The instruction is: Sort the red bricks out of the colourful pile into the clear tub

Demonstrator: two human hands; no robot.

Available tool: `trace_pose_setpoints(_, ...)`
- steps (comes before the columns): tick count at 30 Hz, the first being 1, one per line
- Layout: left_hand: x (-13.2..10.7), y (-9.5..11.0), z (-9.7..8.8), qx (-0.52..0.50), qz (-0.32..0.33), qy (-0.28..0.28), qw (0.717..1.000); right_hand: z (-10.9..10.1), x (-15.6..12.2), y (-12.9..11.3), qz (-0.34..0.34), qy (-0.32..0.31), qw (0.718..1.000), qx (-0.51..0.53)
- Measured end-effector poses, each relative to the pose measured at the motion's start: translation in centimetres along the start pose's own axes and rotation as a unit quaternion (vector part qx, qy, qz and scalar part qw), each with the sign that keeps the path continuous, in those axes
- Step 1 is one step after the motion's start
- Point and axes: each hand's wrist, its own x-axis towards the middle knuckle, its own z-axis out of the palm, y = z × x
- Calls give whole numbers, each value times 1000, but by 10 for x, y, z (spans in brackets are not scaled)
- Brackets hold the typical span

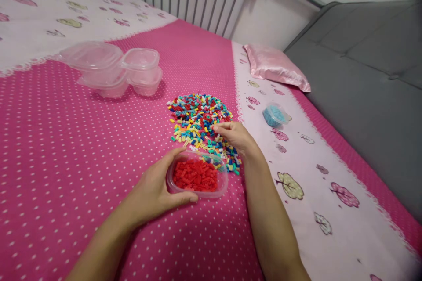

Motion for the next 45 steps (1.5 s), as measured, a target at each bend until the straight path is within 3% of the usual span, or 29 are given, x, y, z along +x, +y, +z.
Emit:
trace_pose_setpoints(3,0,0,0,-9,-7,1,1000,-1,-3,-4,63,-51,986,146)
trace_pose_setpoints(10,0,1,0,-5,-9,2,1000,-5,2,-6,117,-108,919,360)
trace_pose_setpoints(16,0,0,0,-12,-8,-2,1000,-6,4,-12,141,-82,873,459)
trace_pose_setpoints(22,-1,-1,0,-12,-2,-4,1000,-10,4,-15,134,-12,871,473)
trace_pose_setpoints(26,-1,1,0,-11,-10,1,1000,-5,4,-13,84,43,914,395)
trace_pose_setpoints(30,0,3,-1,-12,-14,2,1000,1,3,-6,21,55,963,264)
trace_pose_setpoints(35,0,0,-1,-5,-13,-1,1000,3,7,7,-33,85,995,46)
trace_pose_setpoints(37,0,-1,0,-1,-10,2,1000,5,10,12,-52,68,994,-63)
trace_pose_setpoints(40,0,0,0,-7,-2,2,1000,9,11,15,-71,51,972,-216)
trace_pose_setpoints(45,0,1,0,-7,4,3,1000,14,6,8,-78,47,929,-358)
